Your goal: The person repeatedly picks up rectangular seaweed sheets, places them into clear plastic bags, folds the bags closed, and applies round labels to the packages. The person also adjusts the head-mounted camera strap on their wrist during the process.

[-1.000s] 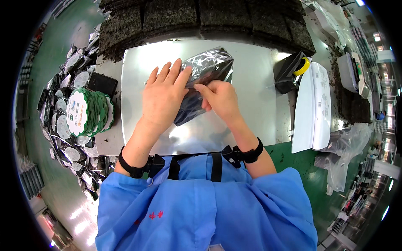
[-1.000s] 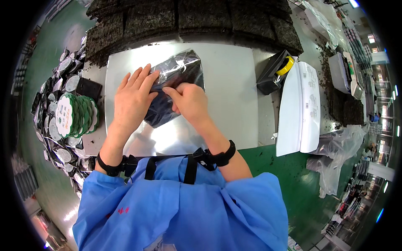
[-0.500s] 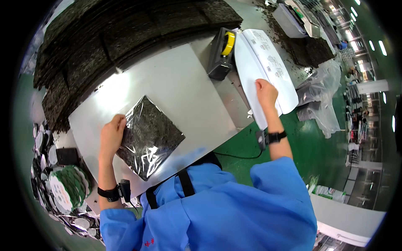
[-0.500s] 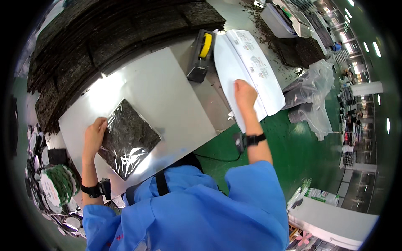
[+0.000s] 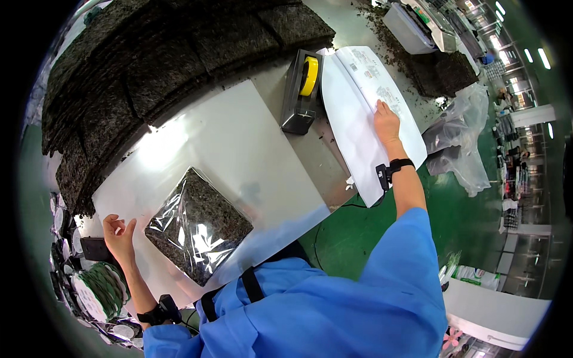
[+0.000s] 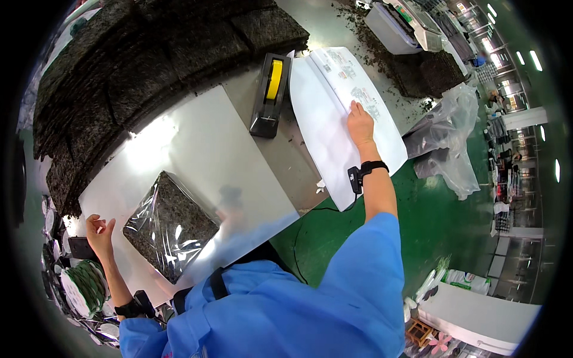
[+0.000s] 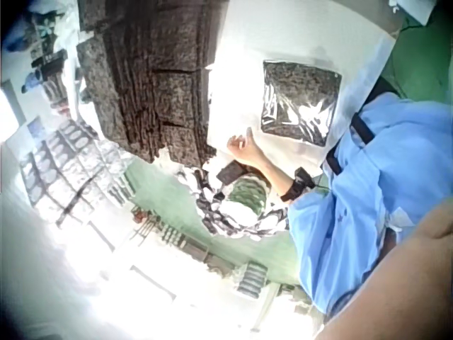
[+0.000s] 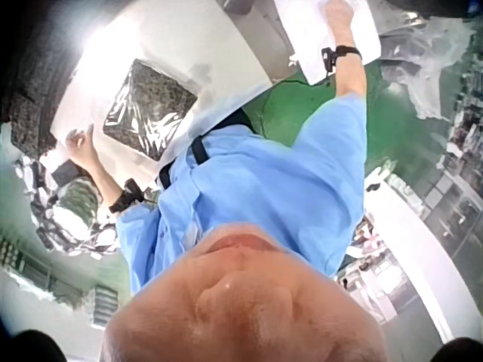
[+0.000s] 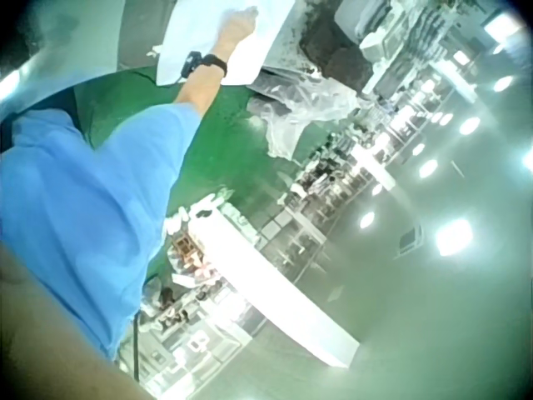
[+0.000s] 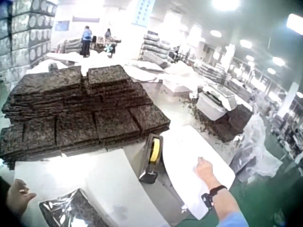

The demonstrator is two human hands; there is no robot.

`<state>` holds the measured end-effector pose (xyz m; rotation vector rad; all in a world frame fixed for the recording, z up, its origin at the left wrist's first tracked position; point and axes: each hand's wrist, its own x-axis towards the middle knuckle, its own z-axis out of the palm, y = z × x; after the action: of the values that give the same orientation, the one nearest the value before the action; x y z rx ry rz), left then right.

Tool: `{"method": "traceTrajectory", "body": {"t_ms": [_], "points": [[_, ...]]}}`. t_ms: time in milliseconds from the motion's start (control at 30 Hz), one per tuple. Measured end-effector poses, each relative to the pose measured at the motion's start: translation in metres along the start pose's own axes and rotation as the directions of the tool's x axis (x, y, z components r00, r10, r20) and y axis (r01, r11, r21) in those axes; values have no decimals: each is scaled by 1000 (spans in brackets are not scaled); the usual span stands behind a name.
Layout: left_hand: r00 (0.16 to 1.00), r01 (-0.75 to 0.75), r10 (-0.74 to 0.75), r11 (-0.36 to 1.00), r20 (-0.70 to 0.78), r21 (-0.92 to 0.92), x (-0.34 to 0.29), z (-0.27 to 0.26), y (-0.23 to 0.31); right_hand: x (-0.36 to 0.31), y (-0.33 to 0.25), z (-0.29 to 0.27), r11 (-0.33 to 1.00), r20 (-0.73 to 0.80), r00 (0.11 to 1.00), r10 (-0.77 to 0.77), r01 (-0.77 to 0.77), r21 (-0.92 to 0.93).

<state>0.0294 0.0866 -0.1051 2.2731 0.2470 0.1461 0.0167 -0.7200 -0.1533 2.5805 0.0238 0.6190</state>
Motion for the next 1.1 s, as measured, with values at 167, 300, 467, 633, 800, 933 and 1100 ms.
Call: {"method": "traceTrajectory", "body": {"t_ms": [167,300,467,633,800,933,1100], "points": [[999,-38,42,964,9,-265,-21,21,19,10,0,-16,766,92,891,445,-432,475],[979,-14,97,908,177,-419,-26,38,20,-61,103,31,422,-87,484,871,-646,636],[975,77,57,822,216,-564,-52,56,11,-118,238,-71,643,-471,440,764,-461,612],[997,-19,68,596,27,-803,-56,78,6,-79,48,-148,17,414,511,753,-644,765],[991,-63,131,638,27,-768,-64,75,6,-13,-255,-265,377,119,990,-73,-83,922],[991,0,103,654,88,-756,-65,77,10,-5,-344,-310,375,-16,951,-307,137,917],[993,23,76,649,95,-760,-66,77,13,-8,-362,-313,365,-42,935,-352,179,914]]}}
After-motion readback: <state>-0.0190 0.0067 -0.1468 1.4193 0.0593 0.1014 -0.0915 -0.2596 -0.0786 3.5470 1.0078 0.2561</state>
